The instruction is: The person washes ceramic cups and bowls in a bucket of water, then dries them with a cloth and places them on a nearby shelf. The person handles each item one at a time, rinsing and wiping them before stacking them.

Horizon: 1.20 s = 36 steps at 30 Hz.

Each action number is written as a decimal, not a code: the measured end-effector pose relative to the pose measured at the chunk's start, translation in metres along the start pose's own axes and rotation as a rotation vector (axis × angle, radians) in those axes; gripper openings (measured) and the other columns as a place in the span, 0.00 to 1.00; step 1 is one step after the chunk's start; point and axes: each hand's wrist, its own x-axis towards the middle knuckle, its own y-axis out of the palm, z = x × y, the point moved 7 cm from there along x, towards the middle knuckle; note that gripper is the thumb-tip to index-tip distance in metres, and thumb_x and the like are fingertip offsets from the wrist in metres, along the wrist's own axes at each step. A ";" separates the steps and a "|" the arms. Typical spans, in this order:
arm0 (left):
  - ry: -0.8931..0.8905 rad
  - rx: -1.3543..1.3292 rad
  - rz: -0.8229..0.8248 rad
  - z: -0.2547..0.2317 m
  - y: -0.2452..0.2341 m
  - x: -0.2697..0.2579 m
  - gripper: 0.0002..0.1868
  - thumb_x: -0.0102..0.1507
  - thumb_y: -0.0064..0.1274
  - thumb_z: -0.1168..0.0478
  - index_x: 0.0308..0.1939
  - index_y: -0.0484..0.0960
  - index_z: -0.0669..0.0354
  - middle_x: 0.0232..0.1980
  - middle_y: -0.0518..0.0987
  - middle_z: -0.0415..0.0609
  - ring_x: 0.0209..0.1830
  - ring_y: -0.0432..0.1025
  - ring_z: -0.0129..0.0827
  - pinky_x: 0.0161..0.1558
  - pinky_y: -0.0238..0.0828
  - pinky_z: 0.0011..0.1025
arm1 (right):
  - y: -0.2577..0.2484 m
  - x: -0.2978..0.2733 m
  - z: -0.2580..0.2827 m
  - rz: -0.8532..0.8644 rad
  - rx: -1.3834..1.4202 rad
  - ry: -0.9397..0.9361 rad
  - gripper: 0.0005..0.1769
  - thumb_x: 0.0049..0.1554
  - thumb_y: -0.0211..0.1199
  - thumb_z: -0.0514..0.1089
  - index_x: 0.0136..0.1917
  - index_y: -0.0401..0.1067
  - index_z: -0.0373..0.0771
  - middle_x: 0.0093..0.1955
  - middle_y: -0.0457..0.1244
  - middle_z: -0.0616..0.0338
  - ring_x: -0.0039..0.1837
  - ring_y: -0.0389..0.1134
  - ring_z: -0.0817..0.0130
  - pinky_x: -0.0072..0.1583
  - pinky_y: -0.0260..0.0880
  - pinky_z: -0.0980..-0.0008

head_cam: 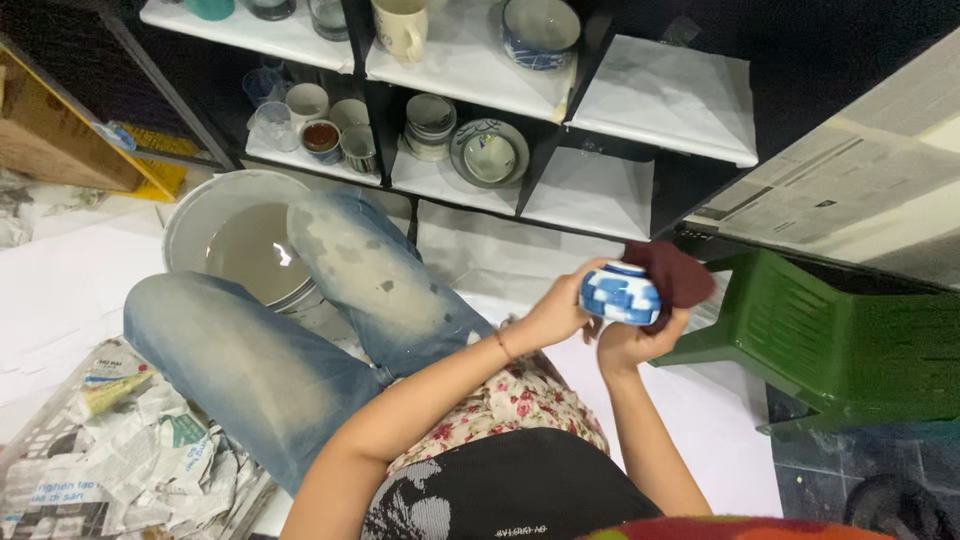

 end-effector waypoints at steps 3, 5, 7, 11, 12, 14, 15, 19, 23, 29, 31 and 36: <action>-0.116 -0.283 0.139 0.014 0.004 0.001 0.21 0.63 0.47 0.75 0.61 0.74 0.67 0.33 0.81 0.59 0.22 0.74 0.38 0.22 0.70 0.33 | 0.006 -0.006 0.013 0.030 0.025 -0.037 0.22 0.54 0.58 0.35 0.62 0.71 0.32 0.62 0.66 0.46 0.65 0.67 0.46 0.70 0.60 0.51; -0.142 -0.094 0.188 0.024 -0.004 0.004 0.21 0.63 0.48 0.75 0.61 0.75 0.68 0.33 0.81 0.56 0.24 0.76 0.35 0.24 0.72 0.30 | 0.012 -0.015 0.026 0.139 -0.116 -0.203 0.22 0.53 0.59 0.37 0.61 0.72 0.33 0.61 0.67 0.46 0.65 0.66 0.46 0.71 0.56 0.48; -0.191 0.390 0.206 0.042 -0.012 0.004 0.19 0.62 0.51 0.73 0.58 0.77 0.68 0.33 0.84 0.54 0.29 0.82 0.36 0.31 0.79 0.31 | 0.023 -0.035 0.033 0.336 -0.287 -0.385 0.22 0.53 0.59 0.40 0.60 0.73 0.34 0.61 0.67 0.46 0.66 0.65 0.46 0.72 0.51 0.45; -0.305 -0.676 0.160 0.057 -0.003 0.005 0.18 0.66 0.42 0.67 0.59 0.74 0.65 0.40 0.85 0.53 0.42 0.80 0.38 0.49 0.76 0.35 | 0.036 -0.050 0.028 0.445 -0.444 -0.442 0.22 0.52 0.60 0.45 0.59 0.74 0.35 0.59 0.68 0.46 0.67 0.63 0.45 0.73 0.42 0.39; -0.310 -0.939 0.141 0.055 -0.004 0.011 0.17 0.67 0.40 0.66 0.59 0.73 0.64 0.42 0.85 0.53 0.45 0.79 0.38 0.54 0.76 0.36 | 0.042 -0.043 0.024 0.451 -0.478 -0.424 0.22 0.51 0.60 0.46 0.58 0.74 0.36 0.59 0.68 0.46 0.68 0.63 0.45 0.74 0.39 0.37; -0.185 -0.745 0.094 0.049 -0.017 0.007 0.13 0.71 0.38 0.63 0.55 0.75 0.64 0.40 0.85 0.55 0.44 0.77 0.42 0.54 0.75 0.38 | 0.045 -0.034 0.026 0.454 -0.488 -0.316 0.20 0.55 0.60 0.44 0.60 0.73 0.34 0.60 0.67 0.43 0.69 0.62 0.45 0.75 0.43 0.41; -0.056 -0.291 0.063 0.042 -0.027 0.006 0.13 0.74 0.38 0.60 0.50 0.77 0.65 0.37 0.84 0.56 0.40 0.76 0.46 0.50 0.76 0.40 | 0.045 -0.027 0.026 0.436 -0.451 -0.241 0.19 0.58 0.59 0.43 0.60 0.72 0.33 0.60 0.66 0.42 0.68 0.61 0.44 0.75 0.46 0.43; 0.060 0.807 -0.090 0.021 -0.056 0.006 0.18 0.67 0.45 0.65 0.61 0.72 0.59 0.36 0.82 0.58 0.36 0.78 0.52 0.38 0.75 0.47 | 0.045 0.009 0.007 0.427 -0.342 0.161 0.13 0.66 0.53 0.38 0.61 0.70 0.32 0.61 0.65 0.40 0.67 0.62 0.43 0.71 0.60 0.49; 0.139 0.769 -0.152 0.003 -0.075 -0.001 0.20 0.62 0.49 0.64 0.58 0.71 0.60 0.36 0.83 0.58 0.34 0.78 0.55 0.34 0.73 0.50 | 0.054 0.018 0.022 0.454 -0.290 0.030 0.12 0.67 0.58 0.41 0.58 0.71 0.29 0.50 0.68 0.43 0.51 0.69 0.50 0.53 0.69 0.57; 0.177 0.731 -0.157 -0.007 -0.083 -0.006 0.18 0.62 0.52 0.62 0.56 0.70 0.57 0.36 0.83 0.57 0.35 0.78 0.55 0.35 0.74 0.50 | 0.065 0.036 -0.010 0.384 -0.035 0.272 0.10 0.70 0.55 0.40 0.50 0.67 0.31 0.38 0.65 0.55 0.41 0.66 0.71 0.46 0.67 0.69; 0.097 0.728 -0.128 0.000 -0.085 -0.002 0.19 0.62 0.52 0.63 0.57 0.69 0.57 0.33 0.83 0.57 0.35 0.78 0.54 0.35 0.74 0.50 | 0.073 0.044 -0.015 0.360 -0.017 0.304 0.10 0.72 0.56 0.40 0.50 0.66 0.32 0.36 0.63 0.56 0.40 0.64 0.73 0.46 0.66 0.72; -0.077 0.398 -0.212 0.028 -0.124 0.020 0.27 0.57 0.47 0.68 0.62 0.67 0.61 0.23 0.79 0.59 0.25 0.78 0.51 0.31 0.74 0.48 | 0.079 0.077 0.012 0.320 -0.041 0.214 0.20 0.65 0.57 0.41 0.66 0.56 0.31 0.42 0.64 0.55 0.46 0.68 0.74 0.52 0.69 0.71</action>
